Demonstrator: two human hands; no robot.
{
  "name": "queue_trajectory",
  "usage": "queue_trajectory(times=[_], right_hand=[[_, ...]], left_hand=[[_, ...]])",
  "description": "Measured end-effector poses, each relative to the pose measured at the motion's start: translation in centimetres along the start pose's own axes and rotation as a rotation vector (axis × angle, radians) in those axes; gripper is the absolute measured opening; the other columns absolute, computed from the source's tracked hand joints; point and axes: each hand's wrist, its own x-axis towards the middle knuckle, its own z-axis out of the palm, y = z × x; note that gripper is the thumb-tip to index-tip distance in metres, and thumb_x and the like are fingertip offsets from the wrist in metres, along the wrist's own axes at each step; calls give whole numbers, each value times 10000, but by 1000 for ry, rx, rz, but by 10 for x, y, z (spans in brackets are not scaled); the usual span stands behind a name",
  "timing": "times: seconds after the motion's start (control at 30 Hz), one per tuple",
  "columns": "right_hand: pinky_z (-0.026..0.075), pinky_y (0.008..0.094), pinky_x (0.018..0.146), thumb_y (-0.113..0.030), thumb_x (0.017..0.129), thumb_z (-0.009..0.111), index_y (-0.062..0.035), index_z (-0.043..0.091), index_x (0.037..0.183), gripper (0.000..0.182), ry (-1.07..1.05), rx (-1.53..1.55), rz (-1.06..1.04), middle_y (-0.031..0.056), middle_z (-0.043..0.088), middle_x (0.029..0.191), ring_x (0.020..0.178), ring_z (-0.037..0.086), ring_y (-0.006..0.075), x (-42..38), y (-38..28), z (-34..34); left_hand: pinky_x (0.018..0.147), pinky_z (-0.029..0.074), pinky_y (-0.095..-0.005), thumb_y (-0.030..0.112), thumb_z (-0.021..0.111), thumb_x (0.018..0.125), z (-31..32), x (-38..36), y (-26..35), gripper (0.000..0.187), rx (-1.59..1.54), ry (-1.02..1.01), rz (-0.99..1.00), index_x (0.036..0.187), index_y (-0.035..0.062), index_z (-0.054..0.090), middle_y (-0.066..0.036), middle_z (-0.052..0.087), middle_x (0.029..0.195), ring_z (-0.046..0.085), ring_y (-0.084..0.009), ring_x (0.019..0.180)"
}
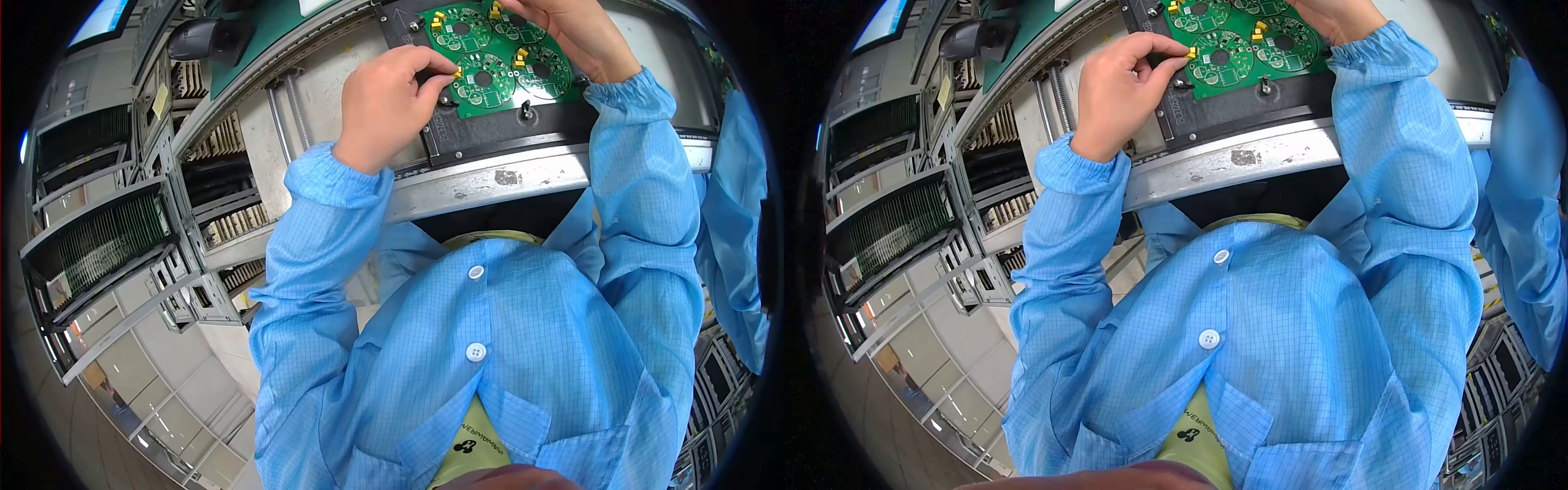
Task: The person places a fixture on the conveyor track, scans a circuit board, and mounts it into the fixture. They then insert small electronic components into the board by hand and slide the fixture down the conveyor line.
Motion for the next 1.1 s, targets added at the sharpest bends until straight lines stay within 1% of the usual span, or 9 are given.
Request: queue_trajectory(times=[0.2,0.4,0.47,0.57,0.7,0.73,0.87,0.93,1.1], right_hand=[[550,221,757,-136,1068,578,59,650,1233,265,6,-86,-8,52,703,1045,851,653,87,1,2,4],[528,218,701,-152,1064,590,23,688,1148,217,-43,-251,-76,-1,670,924,777,619,65,2,8,6],[529,224,708,-139,1058,594,12,673,1133,186,-66,-299,-141,4,673,924,768,619,68,-2,12,9],[536,242,734,-115,1047,601,3,640,1123,145,-59,-403,-162,23,681,930,785,639,87,-14,14,14],[541,270,778,-84,1030,611,7,588,1156,157,-18,-575,-282,65,700,951,851,678,123,-37,13,26],[540,286,783,-69,1010,635,25,621,1130,153,16,-623,-271,93,710,949,891,696,143,-41,9,31],[532,292,733,-68,970,683,4,690,1054,111,8,-786,-348,108,713,898,820,688,155,-47,7,31],[526,295,703,-77,947,712,-9,718,1012,95,21,-841,-453,109,710,868,767,677,168,-46,9,30],[518,306,684,-100,902,760,-27,727,984,114,27,-811,-350,113,707,855,746,657,193,-46,7,32]], left_hand=[[513,417,-285,86,799,822,4,0,-1,135,13,38,95,953,119,806,-21,689,769,541,-128,561],[552,483,-272,51,771,827,8,0,-1,146,15,41,131,948,122,812,-8,754,904,625,-140,621],[554,486,-269,49,768,829,9,0,-3,143,2,40,146,945,121,812,-7,756,907,634,-139,629],[644,553,-360,107,758,816,10,0,1,95,13,36,80,890,152,797,-10,740,893,717,-239,781],[640,554,-358,110,761,817,8,0,2,94,1,19,55,892,152,797,-12,742,889,717,-238,777],[639,554,-358,111,762,817,7,1,3,93,0,12,45,893,153,798,-12,742,889,717,-237,776],[637,554,-355,115,766,818,10,0,2,96,19,40,78,899,153,800,-12,745,890,717,-232,771],[568,497,-297,74,772,823,9,0,1,133,6,40,93,935,135,809,-10,753,895,652,-173,666],[544,484,-267,58,773,829,11,1,0,145,11,57,130,951,124,813,-8,757,902,634,-145,624]])
